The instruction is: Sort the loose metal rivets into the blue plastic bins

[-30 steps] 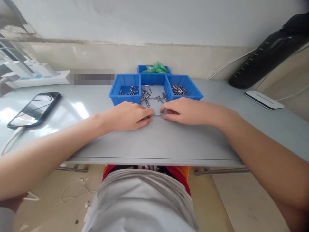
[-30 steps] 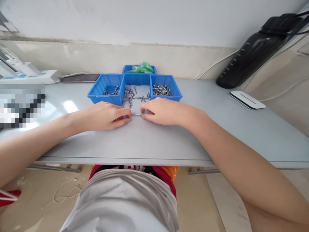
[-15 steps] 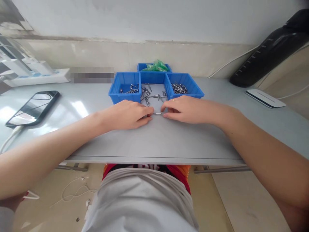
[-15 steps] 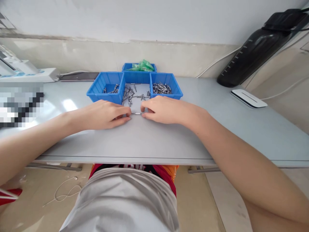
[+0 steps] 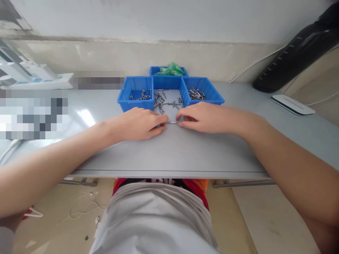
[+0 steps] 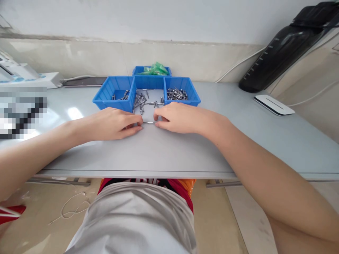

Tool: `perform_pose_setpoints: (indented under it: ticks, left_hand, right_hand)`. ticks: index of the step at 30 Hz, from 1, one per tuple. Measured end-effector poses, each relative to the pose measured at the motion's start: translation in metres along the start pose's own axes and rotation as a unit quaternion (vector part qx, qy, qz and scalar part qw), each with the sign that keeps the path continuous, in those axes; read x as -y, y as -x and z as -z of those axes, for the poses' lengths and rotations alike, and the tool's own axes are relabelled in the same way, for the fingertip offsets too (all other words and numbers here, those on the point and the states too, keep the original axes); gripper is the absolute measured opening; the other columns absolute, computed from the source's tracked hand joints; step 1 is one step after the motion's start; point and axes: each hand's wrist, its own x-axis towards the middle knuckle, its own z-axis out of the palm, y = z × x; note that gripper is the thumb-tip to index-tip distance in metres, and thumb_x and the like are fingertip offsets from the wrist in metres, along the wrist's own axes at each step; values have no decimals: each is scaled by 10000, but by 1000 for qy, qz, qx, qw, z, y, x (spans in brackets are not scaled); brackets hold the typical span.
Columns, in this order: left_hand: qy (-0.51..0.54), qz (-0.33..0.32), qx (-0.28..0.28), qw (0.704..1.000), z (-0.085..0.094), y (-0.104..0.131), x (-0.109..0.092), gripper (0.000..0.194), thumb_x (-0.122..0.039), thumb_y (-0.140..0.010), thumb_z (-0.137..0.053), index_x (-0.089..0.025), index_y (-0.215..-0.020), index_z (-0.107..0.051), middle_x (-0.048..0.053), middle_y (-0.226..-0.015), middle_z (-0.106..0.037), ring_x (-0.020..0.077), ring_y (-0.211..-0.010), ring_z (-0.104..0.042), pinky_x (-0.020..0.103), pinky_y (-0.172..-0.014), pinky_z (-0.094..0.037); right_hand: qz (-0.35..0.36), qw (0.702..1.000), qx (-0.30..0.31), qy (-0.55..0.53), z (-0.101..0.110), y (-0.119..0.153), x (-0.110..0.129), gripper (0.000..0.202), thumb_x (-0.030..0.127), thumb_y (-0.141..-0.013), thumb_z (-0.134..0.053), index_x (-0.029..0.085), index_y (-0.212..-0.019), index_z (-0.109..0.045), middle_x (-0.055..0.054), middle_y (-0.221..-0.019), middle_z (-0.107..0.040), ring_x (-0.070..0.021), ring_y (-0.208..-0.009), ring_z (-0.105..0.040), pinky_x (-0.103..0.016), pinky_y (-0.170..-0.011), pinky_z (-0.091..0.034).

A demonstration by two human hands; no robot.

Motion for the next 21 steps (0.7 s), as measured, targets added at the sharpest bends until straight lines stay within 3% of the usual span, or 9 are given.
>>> perform_pose_setpoints:
  ticks: [21]
  left_hand:
    - [12, 5, -5, 1000, 3, 0, -1, 292, -374, -935, -368, -207, -996, -599, 28, -770, -668, 150, -592, -580, 236, -532, -333]
  right_hand:
    - [6, 1000, -5, 16, 0, 1, -1, 289, 401, -867, -415, 264, -1009, -627, -23, -903, -666, -174, -736, -572, -279, -596, -323]
